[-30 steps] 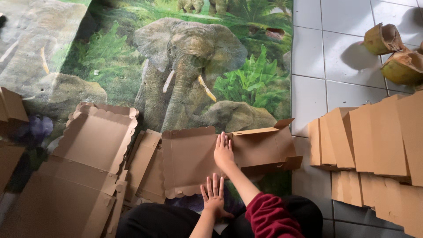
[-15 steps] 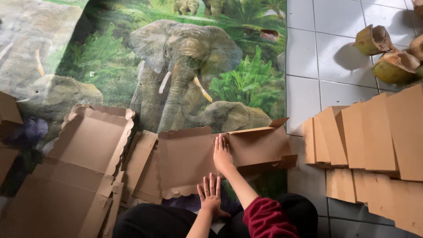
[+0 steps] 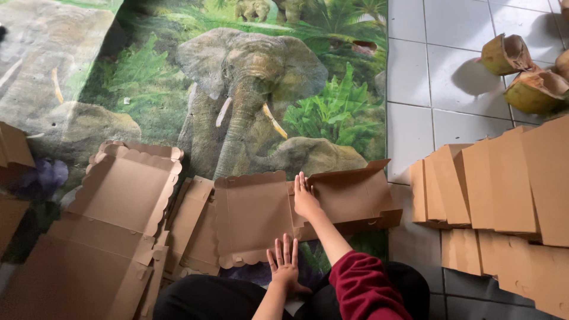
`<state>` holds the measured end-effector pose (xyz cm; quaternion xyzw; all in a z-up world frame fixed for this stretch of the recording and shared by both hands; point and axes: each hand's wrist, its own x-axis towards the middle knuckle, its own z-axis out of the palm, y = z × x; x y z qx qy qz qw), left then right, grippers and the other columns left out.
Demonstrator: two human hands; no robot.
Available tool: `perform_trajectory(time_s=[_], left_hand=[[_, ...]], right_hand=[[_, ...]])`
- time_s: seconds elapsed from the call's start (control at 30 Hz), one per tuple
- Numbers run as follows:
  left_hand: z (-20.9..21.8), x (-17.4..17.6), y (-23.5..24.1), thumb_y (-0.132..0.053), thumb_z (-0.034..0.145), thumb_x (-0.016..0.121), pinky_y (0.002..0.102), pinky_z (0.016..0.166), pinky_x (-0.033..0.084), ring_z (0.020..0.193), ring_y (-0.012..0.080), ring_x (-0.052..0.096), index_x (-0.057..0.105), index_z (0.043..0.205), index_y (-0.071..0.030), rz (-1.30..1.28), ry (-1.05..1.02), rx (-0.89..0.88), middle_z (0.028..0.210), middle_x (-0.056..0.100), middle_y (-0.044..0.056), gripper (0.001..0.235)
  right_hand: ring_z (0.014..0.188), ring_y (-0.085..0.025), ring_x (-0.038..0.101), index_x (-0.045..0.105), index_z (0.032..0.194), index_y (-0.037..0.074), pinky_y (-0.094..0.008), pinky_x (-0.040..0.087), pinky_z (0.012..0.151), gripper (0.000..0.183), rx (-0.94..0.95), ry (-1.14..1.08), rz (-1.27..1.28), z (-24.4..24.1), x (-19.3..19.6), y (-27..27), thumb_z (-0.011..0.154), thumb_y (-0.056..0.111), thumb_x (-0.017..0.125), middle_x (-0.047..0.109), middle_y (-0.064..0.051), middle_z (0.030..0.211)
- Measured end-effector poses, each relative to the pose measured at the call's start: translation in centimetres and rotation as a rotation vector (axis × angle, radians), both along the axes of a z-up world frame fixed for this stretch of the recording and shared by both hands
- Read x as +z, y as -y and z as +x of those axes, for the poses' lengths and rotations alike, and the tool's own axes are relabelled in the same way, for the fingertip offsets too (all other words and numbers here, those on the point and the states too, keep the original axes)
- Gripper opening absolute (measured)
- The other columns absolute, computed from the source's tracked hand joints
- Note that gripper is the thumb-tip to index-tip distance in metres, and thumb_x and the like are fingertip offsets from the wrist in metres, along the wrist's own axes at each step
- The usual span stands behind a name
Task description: The person sits on the floor and assembles a flat cardboard box by folding its sides and tucking the flaps into place. They handle multiple cardboard pieces, folding and pressing them to form the box structure.
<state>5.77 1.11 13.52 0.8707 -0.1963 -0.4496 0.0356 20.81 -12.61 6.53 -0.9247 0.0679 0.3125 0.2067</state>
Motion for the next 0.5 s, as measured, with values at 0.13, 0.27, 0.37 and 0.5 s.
perform_trajectory(time_s=[0.13,0.27,0.37,0.5], left_hand=[[0.0,-0.9,0.0,-0.067,0.052,0.06,0.06,0.109,-0.016,0.14,0.0374,-0.029,-0.023,0.148,-0.011,0.016,0.0,-0.009,0.153,-0.032,0.013,0.138],[0.3,0.2,0.1,-0.067,0.054,0.06,0.058,0.11,-0.017,0.139,0.0356,-0.031,-0.024,0.147,-0.011,0.033,-0.026,-0.014,0.151,-0.035,0.013,0.137],[-0.3,-1.4,0.1,-0.066,0.049,0.061,0.059,0.11,-0.015,0.14,0.0367,-0.028,-0.02,0.149,-0.011,0.003,0.035,0.005,0.154,-0.03,0.013,0.14],[0.1,-0.3,0.3,-0.065,0.05,0.062,0.058,0.11,-0.017,0.139,0.0359,-0.032,-0.024,0.148,-0.012,0.033,-0.021,-0.001,0.152,-0.034,0.012,0.14]], right_hand=[[0.145,-0.034,-0.005,-0.009,0.147,-0.003,-0.044,0.008,0.118,0.073,0.066,0.239,-0.168,-2.2,-3.4,-0.9,0.086,-0.004,0.032,-0.016,-0.019,0.155],[0.145,-0.031,0.005,-0.003,0.148,-0.001,-0.041,0.017,0.116,0.064,0.075,0.329,-0.331,-4.9,-6.3,-2.4,0.096,0.013,0.031,-0.007,-0.017,0.157],[0.144,-0.033,0.005,0.0,0.148,-0.002,-0.046,0.016,0.115,0.061,0.055,0.367,-0.244,-4.6,-6.5,-2.1,0.095,0.009,0.026,-0.005,-0.018,0.157],[0.145,-0.033,-0.005,-0.009,0.147,-0.002,-0.045,0.01,0.118,0.065,0.043,0.195,-0.202,-3.8,-4.2,-2.2,0.095,0.005,0.028,-0.014,-0.017,0.156]])
